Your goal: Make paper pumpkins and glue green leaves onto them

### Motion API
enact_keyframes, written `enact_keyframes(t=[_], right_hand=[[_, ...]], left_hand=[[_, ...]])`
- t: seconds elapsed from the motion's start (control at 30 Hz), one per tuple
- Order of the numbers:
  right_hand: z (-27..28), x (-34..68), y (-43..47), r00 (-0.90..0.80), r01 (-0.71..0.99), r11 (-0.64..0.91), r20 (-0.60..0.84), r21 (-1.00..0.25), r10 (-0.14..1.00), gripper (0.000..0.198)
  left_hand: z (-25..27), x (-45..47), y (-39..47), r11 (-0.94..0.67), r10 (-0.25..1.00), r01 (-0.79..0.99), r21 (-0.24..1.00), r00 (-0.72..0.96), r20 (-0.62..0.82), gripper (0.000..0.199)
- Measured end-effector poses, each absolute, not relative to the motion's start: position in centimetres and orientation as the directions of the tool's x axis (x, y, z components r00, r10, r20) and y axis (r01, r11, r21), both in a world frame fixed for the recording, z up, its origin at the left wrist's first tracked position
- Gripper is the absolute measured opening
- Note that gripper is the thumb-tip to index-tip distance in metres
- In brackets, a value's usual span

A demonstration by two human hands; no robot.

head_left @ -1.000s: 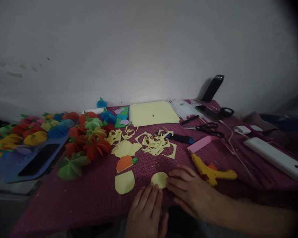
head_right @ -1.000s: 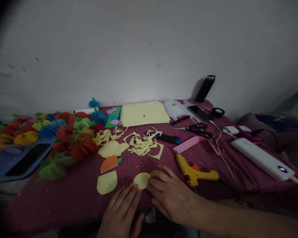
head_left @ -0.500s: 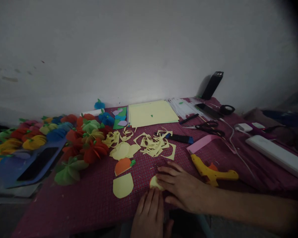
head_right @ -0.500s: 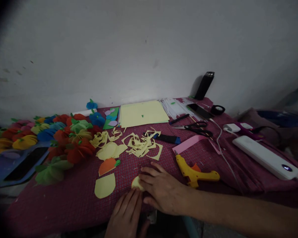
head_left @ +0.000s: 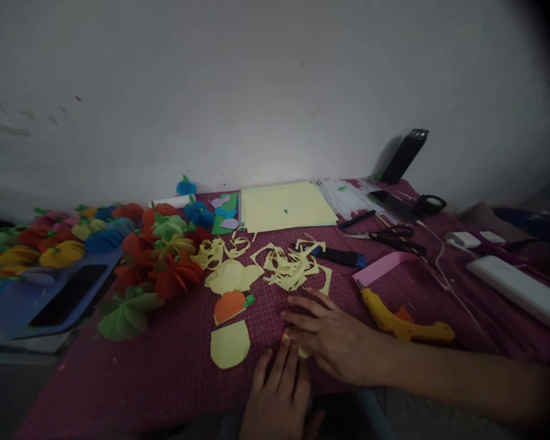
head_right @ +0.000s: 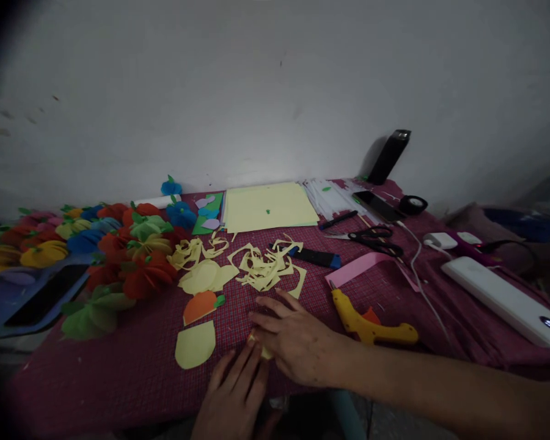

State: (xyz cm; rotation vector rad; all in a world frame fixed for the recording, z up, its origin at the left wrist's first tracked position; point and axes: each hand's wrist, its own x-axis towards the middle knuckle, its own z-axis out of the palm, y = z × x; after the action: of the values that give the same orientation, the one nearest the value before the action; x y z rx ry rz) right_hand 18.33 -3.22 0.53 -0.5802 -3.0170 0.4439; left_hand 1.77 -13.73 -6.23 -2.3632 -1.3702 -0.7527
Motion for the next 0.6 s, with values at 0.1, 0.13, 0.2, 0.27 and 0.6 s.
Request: enact_keyframes(t=[0.1, 0.13, 0.2, 0.27, 0.6], right_hand=[[0.8, 18.0, -3.1, -0.937, 0.343, 0.900, -0.026, -0.269, 0.349, 0.050], [1.0, 18.0, -3.1, -0.938, 0.340, 0.901, -0.029, -0.268, 0.345, 0.050], [1.7, 18.4, -2.8, -0.935, 0.347, 0.899, -0.028, -0.268, 0.352, 0.051], [2.5, 19.2, -2.5, -0.918, 0.385, 0.886, -0.006, -0.259, 0.397, 0.052], [2.1, 23.2, -4.0, -0.888, 0.434, 0.850, 0.017, -0.300, 0.460, 0.058]], left_hand=[[-6.0, 1.7, -13.7, -0.507, 0.705, 0.862, -0.023, 0.429, 0.565, 0.049], [-5.8, 1.6, -13.6, -0.510, 0.709, 0.859, -0.042, 0.448, 0.545, 0.051], [-5.4, 1.4, -13.6, -0.515, 0.717, 0.854, -0.073, 0.476, 0.509, 0.055], [-5.1, 1.4, -13.7, -0.510, 0.723, 0.857, -0.073, 0.473, 0.503, 0.055], [-4.6, 2.6, -13.8, -0.517, 0.697, 0.856, 0.003, 0.419, 0.582, 0.042]])
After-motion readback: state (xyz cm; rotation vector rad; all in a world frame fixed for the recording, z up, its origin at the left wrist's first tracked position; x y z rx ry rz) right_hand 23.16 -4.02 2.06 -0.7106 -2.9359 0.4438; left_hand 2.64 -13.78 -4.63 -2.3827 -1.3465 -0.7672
